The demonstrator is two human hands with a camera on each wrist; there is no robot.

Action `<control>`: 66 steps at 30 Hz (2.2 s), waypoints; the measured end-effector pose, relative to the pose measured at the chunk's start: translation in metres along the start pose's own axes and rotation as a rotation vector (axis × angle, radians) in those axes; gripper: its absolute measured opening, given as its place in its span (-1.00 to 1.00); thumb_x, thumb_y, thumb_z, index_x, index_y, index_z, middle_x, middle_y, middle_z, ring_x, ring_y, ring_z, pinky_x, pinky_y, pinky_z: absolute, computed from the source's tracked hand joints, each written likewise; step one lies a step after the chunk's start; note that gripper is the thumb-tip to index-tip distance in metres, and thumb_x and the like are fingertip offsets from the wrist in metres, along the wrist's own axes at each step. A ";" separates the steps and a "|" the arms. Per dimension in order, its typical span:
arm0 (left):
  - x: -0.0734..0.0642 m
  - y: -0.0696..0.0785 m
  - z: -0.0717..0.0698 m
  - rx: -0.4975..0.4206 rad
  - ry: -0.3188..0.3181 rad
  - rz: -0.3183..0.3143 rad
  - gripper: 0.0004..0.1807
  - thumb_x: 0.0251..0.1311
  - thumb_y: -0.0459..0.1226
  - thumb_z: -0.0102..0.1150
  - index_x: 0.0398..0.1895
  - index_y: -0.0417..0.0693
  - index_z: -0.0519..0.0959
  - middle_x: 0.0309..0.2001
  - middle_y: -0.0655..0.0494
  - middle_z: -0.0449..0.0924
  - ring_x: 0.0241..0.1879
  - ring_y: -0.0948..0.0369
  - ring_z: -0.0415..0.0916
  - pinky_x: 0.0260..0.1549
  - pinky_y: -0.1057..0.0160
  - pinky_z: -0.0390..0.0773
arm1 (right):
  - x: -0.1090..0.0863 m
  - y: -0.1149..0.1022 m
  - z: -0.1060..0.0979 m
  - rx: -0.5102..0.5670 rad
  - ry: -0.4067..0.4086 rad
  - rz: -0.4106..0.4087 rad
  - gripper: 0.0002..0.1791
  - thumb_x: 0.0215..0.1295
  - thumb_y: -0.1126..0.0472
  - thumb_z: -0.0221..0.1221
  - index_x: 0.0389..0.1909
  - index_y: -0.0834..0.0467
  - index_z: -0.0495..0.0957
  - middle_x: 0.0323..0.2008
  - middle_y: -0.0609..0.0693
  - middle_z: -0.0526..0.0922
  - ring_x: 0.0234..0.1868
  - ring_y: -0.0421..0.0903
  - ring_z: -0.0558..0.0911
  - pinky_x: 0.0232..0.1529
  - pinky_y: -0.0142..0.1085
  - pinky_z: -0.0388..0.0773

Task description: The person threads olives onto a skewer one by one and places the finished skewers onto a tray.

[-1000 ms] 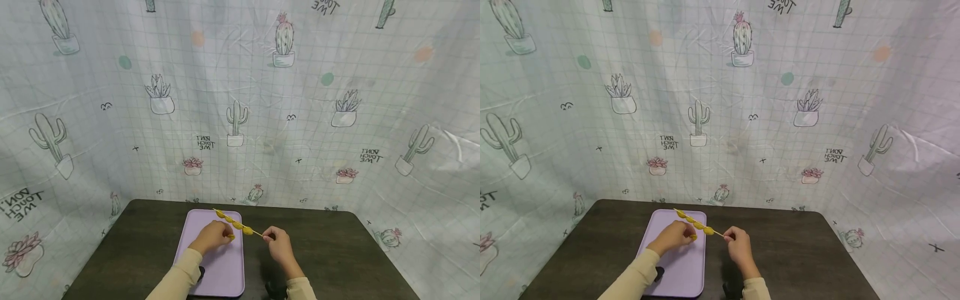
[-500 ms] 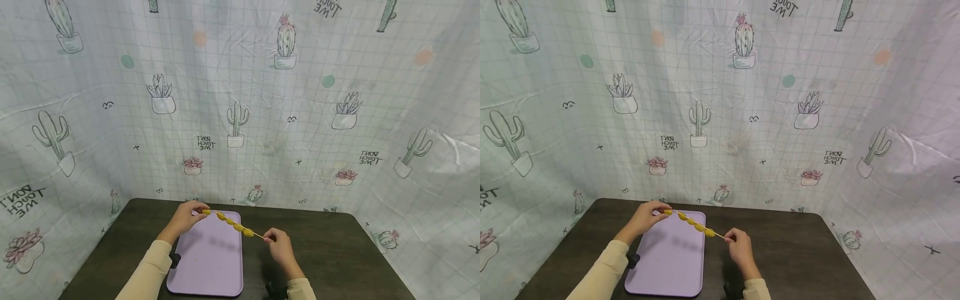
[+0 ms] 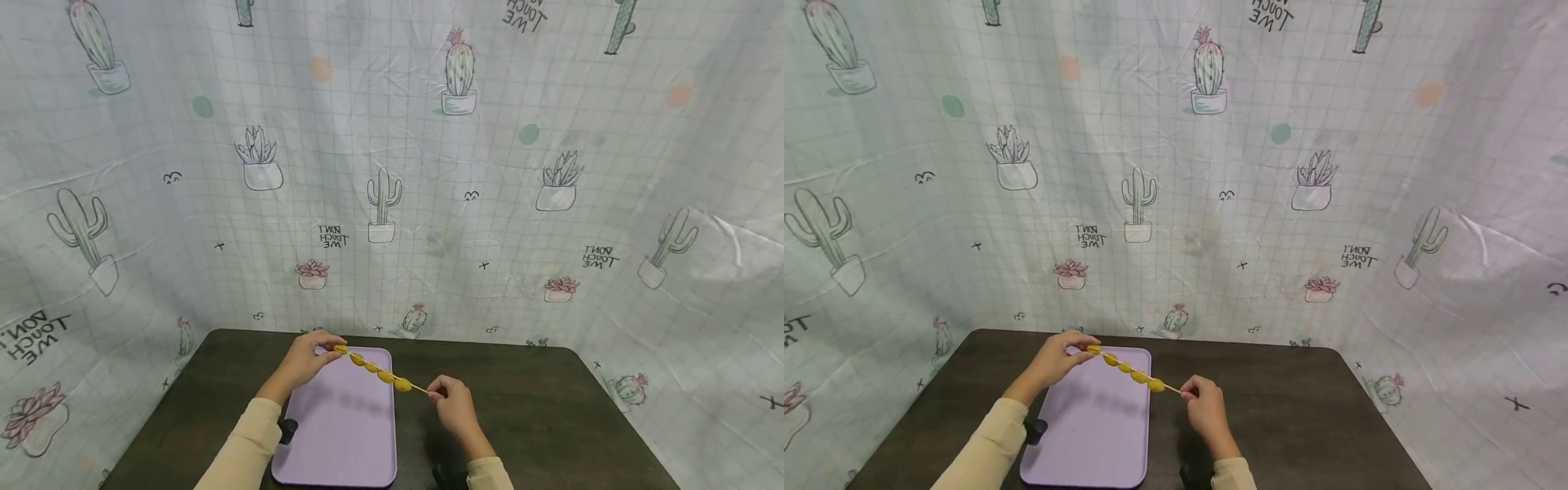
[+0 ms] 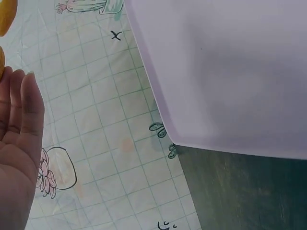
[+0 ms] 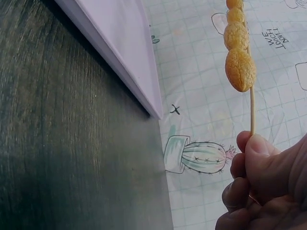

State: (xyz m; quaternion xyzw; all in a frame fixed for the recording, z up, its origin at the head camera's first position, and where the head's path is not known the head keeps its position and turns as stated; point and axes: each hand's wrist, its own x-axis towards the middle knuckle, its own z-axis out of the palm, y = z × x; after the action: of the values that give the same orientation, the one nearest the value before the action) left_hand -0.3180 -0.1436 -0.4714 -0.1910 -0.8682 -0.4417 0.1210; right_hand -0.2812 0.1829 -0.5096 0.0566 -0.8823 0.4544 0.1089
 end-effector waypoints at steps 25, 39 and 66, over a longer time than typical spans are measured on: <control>-0.003 -0.005 0.004 0.034 -0.016 0.098 -0.71 0.10 -0.40 0.44 -0.10 0.05 0.77 -0.17 0.29 0.68 -0.18 0.25 0.60 -0.29 0.32 0.61 | 0.002 0.006 0.004 -0.045 -0.033 -0.051 -0.83 0.19 0.51 0.31 -0.50 0.21 0.66 -0.50 -0.06 0.61 -0.44 -0.16 0.49 -0.39 -0.29 0.45; -0.004 -0.008 0.004 -0.043 -0.023 0.127 -0.72 0.07 -0.45 0.45 -0.18 0.07 0.79 -0.16 0.27 0.69 -0.14 0.23 0.62 -0.27 0.31 0.65 | 0.001 0.003 0.004 -0.045 -0.075 -0.050 -0.82 0.19 0.52 0.30 -0.52 0.23 0.67 -0.51 -0.04 0.62 -0.46 -0.15 0.47 -0.40 -0.27 0.44; -0.022 -0.032 -0.011 0.043 -0.026 -0.004 -0.55 0.07 -0.55 0.42 0.05 -0.06 0.70 0.01 0.00 0.68 -0.12 0.05 0.66 -0.07 -0.12 0.63 | 0.000 -0.004 0.024 -0.044 -0.116 -0.057 -0.83 0.19 0.50 0.29 -0.50 0.21 0.64 -0.52 -0.07 0.57 -0.47 -0.14 0.45 -0.42 -0.25 0.42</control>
State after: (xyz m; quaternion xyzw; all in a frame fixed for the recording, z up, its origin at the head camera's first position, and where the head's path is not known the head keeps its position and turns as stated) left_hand -0.3123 -0.1746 -0.4966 -0.1921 -0.8794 -0.4208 0.1129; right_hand -0.2839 0.1609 -0.5206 0.1054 -0.8950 0.4275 0.0717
